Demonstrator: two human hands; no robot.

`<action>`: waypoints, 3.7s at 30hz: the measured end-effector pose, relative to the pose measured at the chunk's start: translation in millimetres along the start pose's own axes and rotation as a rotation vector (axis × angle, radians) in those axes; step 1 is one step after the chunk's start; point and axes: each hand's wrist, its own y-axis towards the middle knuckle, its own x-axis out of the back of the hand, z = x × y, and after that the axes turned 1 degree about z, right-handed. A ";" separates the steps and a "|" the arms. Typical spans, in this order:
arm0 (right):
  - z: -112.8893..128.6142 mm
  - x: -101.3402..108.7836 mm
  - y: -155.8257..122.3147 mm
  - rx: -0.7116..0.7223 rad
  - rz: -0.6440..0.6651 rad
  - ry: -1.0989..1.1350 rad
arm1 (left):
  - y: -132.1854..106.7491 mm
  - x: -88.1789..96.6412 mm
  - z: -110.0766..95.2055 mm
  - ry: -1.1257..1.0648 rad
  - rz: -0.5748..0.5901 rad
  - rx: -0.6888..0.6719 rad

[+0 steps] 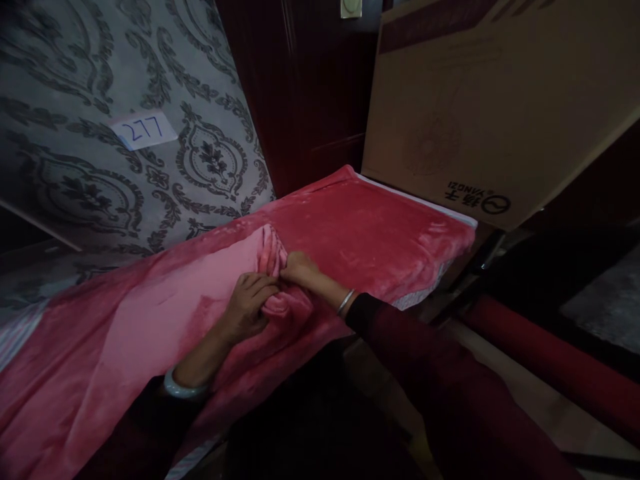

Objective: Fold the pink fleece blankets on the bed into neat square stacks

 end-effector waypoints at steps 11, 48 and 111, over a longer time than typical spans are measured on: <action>-16.0 -8.5 3.9 -0.037 0.067 0.312 | 2.2 -0.9 0.5 -0.033 -0.041 -0.026; -69.5 -9.9 -60.3 0.238 0.261 0.380 | 2.9 -2.0 1.9 -0.079 0.096 0.018; -25.5 -66.0 -102.2 0.516 -0.290 -0.309 | 73.3 -11.5 77.4 0.116 0.636 0.731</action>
